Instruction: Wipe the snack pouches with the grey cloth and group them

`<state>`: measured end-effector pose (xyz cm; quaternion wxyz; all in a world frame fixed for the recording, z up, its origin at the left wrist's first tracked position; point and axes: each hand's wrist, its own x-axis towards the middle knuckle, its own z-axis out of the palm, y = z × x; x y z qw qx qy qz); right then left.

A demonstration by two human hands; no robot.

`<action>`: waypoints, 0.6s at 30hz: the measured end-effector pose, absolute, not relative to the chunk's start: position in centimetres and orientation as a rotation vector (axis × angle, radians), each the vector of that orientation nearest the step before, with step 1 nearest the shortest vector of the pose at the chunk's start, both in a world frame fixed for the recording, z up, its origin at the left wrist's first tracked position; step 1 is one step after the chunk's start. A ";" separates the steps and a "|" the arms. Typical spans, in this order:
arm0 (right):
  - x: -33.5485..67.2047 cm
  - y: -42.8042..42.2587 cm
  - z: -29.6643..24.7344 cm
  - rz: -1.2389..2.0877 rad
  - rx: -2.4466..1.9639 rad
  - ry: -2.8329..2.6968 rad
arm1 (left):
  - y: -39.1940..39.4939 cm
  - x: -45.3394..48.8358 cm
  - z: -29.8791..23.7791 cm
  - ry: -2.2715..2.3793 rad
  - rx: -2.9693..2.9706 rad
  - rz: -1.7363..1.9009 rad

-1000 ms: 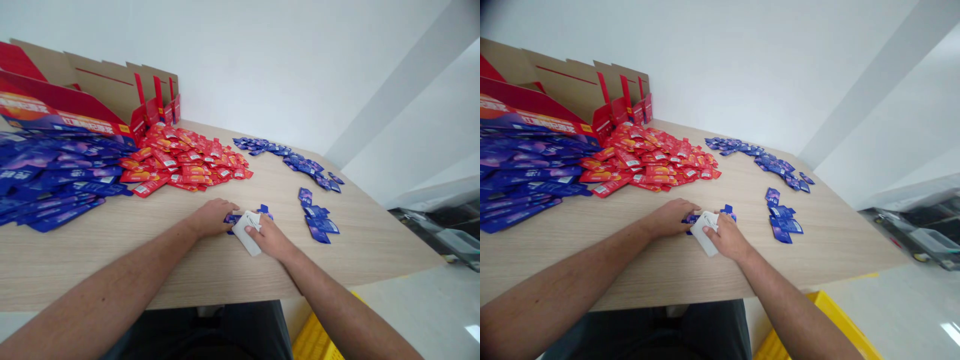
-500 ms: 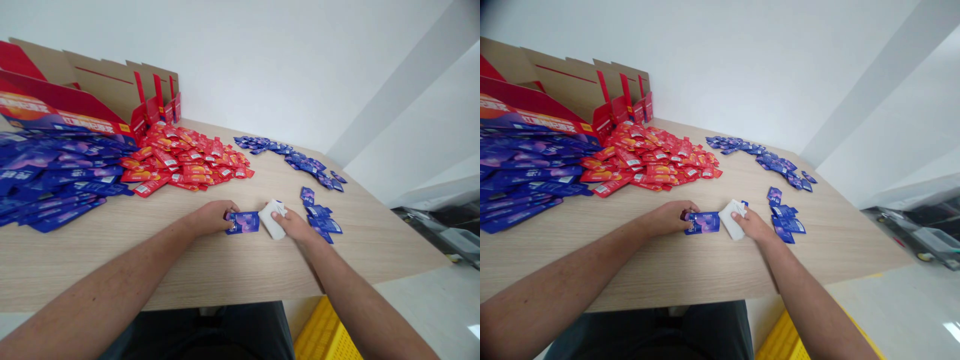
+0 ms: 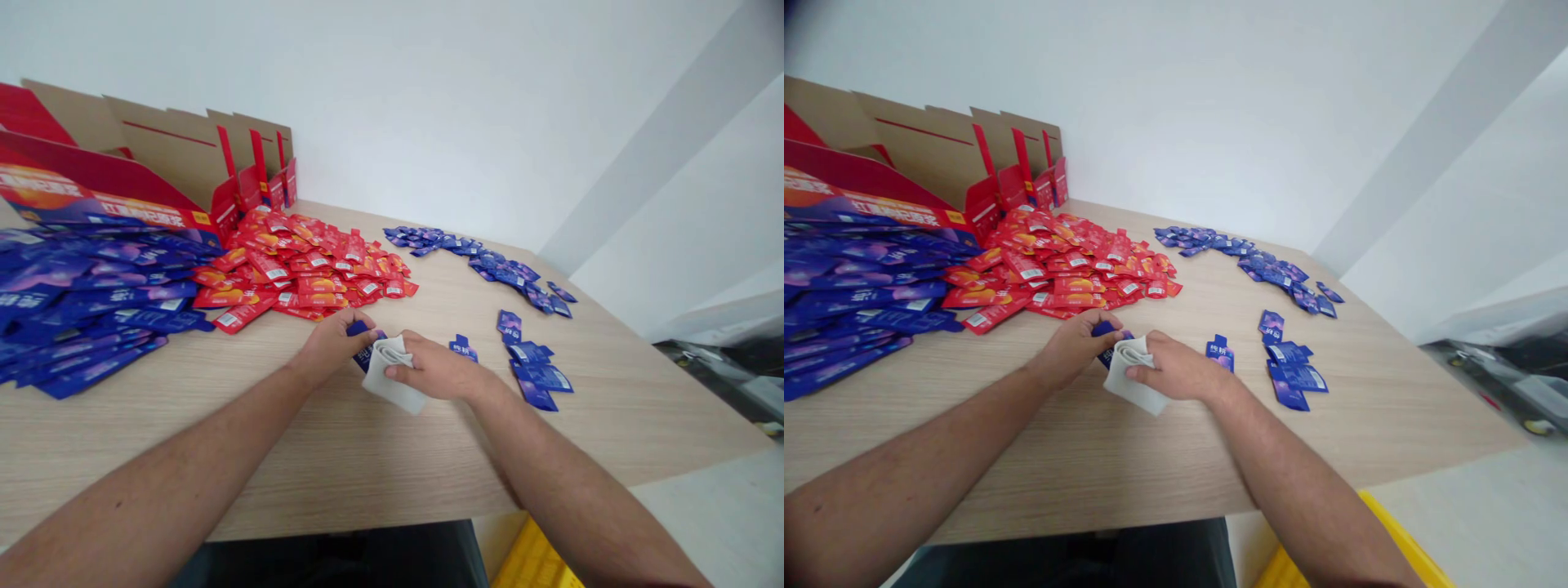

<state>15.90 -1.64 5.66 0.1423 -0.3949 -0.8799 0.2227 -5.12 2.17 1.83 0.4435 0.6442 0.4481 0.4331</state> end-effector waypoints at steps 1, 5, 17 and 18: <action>15.4 -1.4 5.6 0.606 -1.145 -2.590 | 2.1 -5.1 1.9 1.131 1.573 1.086; 14.9 -0.9 4.5 0.681 -1.158 -2.527 | 2.2 -4.9 1.7 1.173 1.504 1.121; 14.9 -2.0 0.2 1.041 -1.180 -1.742 | 1.6 -3.6 0.9 0.936 1.138 1.063; 14.8 -2.1 0.3 1.055 -1.197 -1.695 | 1.5 -3.5 0.9 0.942 1.126 1.052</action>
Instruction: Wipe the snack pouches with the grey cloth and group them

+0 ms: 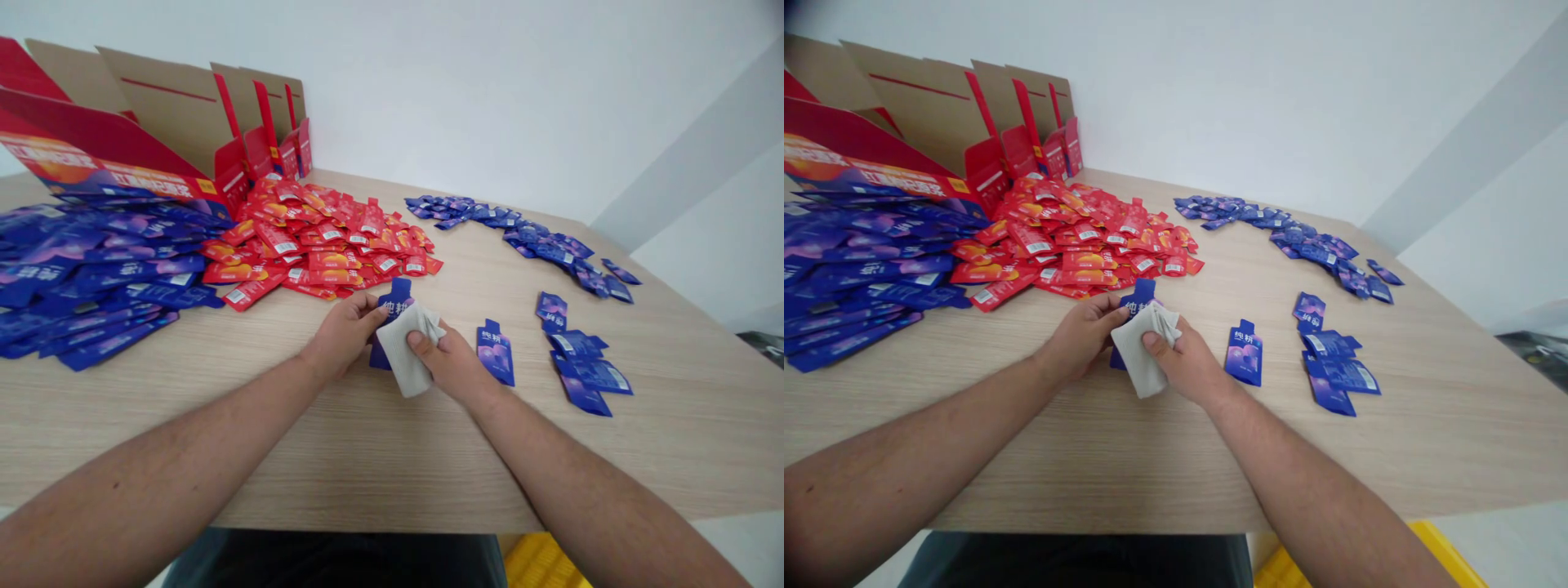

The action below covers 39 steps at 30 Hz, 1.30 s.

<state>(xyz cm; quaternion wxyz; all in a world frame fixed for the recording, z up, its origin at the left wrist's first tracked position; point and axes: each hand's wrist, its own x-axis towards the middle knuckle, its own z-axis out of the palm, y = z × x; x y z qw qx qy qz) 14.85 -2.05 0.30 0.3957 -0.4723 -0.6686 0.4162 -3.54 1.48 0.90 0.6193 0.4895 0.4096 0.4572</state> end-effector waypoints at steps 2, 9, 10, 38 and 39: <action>14.7 -2.2 0.5 1.071 -1.221 -1.646 | 1.3 -3.5 0.9 0.964 1.127 1.049; 14.6 -2.5 0.8 0.957 -1.209 -1.777 | 1.3 -3.7 0.9 1.084 1.324 1.128; 14.7 -2.4 0.8 0.882 -1.219 -1.813 | 1.4 -3.8 0.9 1.104 1.388 1.123; 16.9 -0.7 1.9 0.497 -1.263 -1.740 | -0.2 -3.6 1.6 0.840 1.715 0.864; 16.8 -0.7 1.9 0.480 -1.281 -1.699 | -0.3 -3.4 1.6 0.824 1.621 0.889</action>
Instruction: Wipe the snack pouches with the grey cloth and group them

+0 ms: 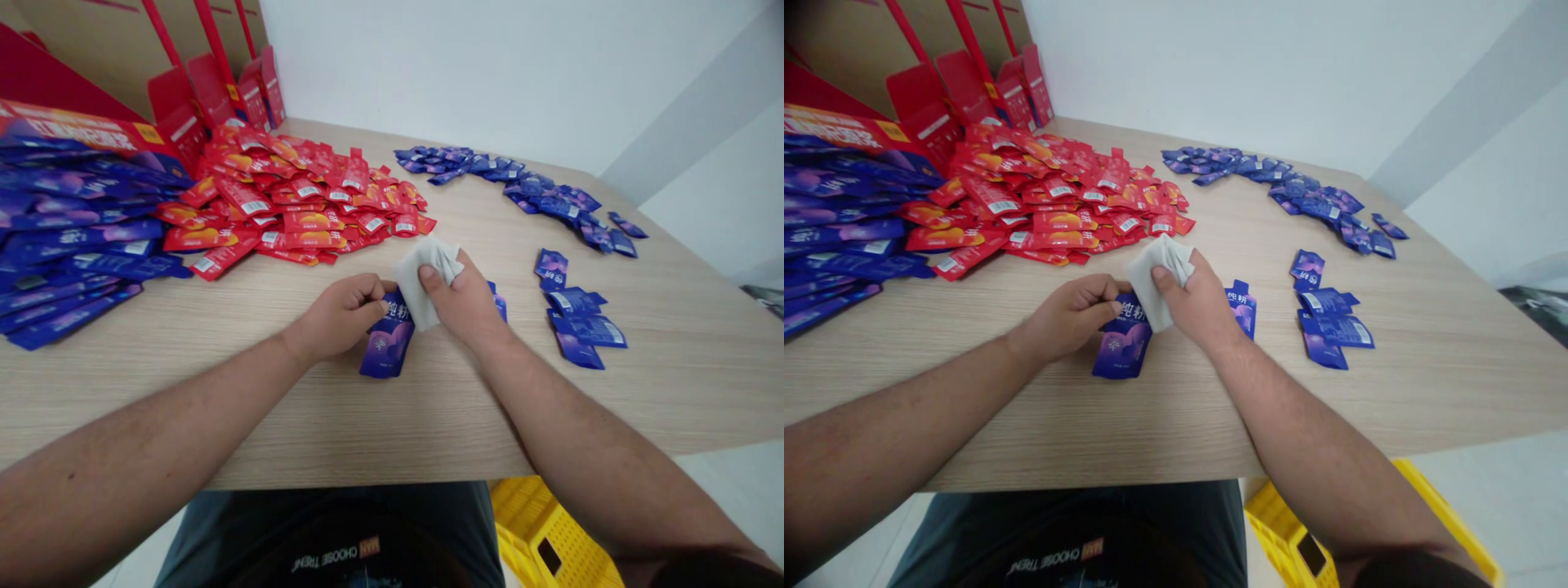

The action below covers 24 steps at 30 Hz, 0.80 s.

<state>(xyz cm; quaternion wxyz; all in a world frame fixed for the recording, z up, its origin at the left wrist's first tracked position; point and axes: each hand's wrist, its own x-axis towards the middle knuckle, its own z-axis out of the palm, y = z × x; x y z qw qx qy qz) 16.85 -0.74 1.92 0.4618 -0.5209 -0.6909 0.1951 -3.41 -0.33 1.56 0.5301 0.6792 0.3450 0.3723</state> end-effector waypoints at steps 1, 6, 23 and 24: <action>16.7 -0.9 1.9 0.485 -1.298 -1.679 | -0.4 -3.2 1.5 0.815 1.506 0.911; 15.8 -1.9 2.2 0.530 -1.256 -2.001 | -0.6 -2.3 1.6 0.919 1.012 1.017; 14.7 -3.0 1.9 0.353 -1.189 -2.299 | -0.2 -2.1 1.2 1.087 1.086 1.194; 14.6 -3.1 1.9 0.333 -1.214 -2.264 | -0.2 -2.1 1.2 1.091 1.077 1.202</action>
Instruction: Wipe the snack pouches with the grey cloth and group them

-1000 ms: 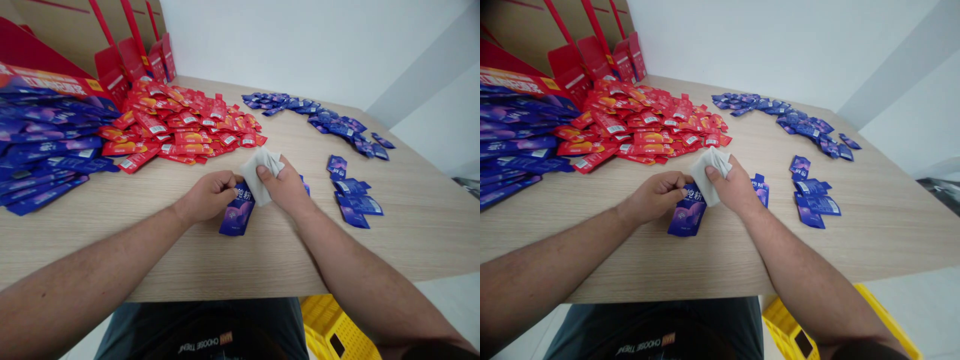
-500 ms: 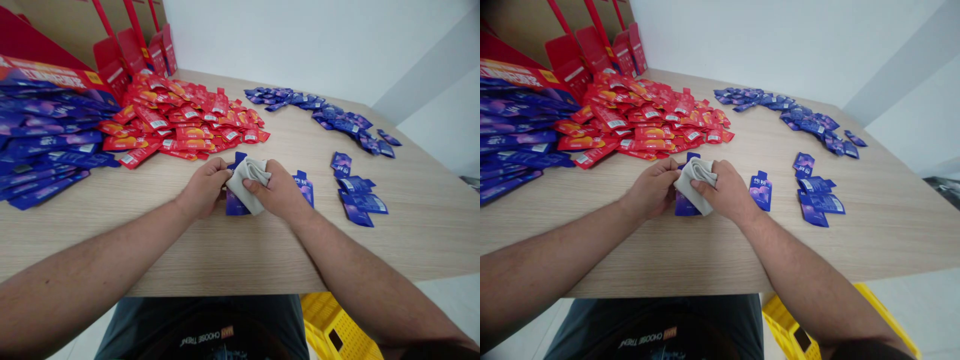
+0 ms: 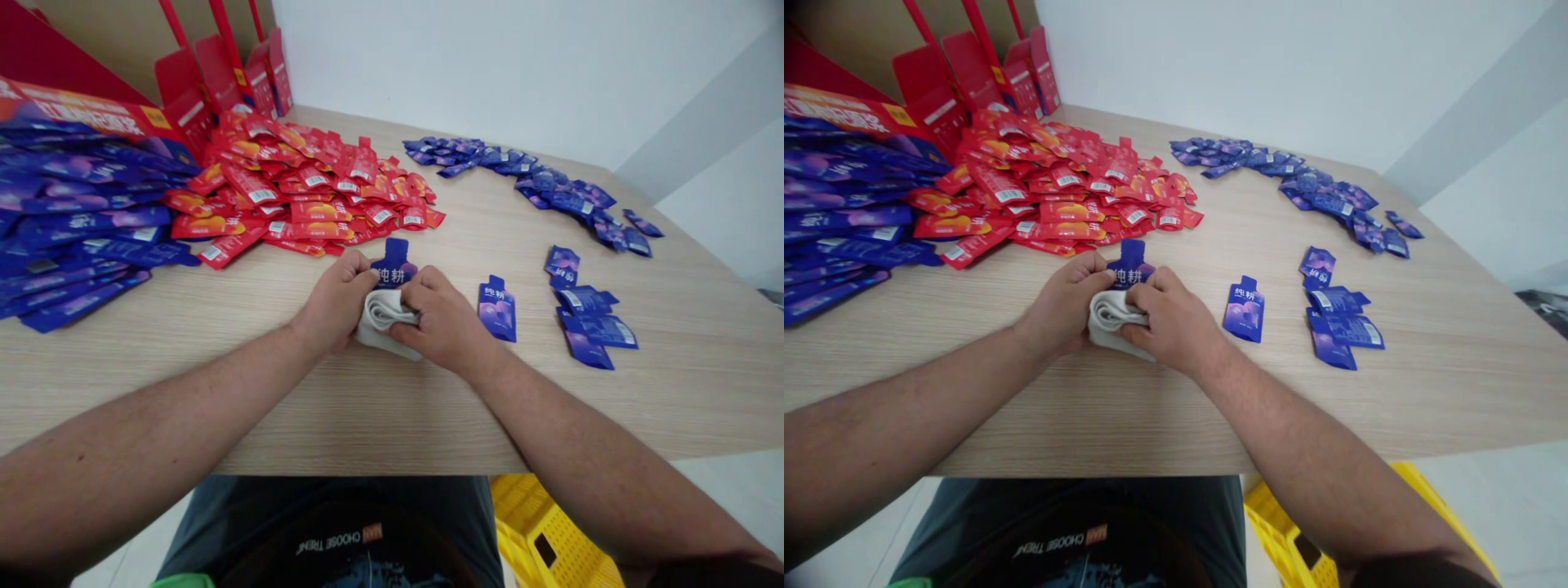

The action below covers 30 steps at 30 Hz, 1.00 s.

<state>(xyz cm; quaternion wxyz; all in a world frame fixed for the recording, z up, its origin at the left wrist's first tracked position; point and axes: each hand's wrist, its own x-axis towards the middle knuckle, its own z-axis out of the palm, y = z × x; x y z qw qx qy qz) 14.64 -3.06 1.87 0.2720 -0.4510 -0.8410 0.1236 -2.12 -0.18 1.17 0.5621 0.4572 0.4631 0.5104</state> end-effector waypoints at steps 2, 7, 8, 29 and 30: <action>14.6 -3.1 1.8 0.282 -1.273 -2.173 | -0.1 -2.1 1.1 1.089 1.030 1.209; 14.5 -3.1 1.7 0.290 -1.215 -2.249 | -0.1 -2.1 1.2 1.110 1.021 1.198; 14.5 -3.1 1.6 0.268 -1.233 -2.212 | -0.1 -2.1 1.2 1.107 1.019 1.207; 18.6 1.6 0.9 1.107 -1.133 -1.284 | -0.5 -2.8 2.6 0.726 0.791 1.045; 18.1 1.0 0.9 1.186 -1.105 -1.318 | -0.4 -2.8 2.5 0.732 0.765 1.038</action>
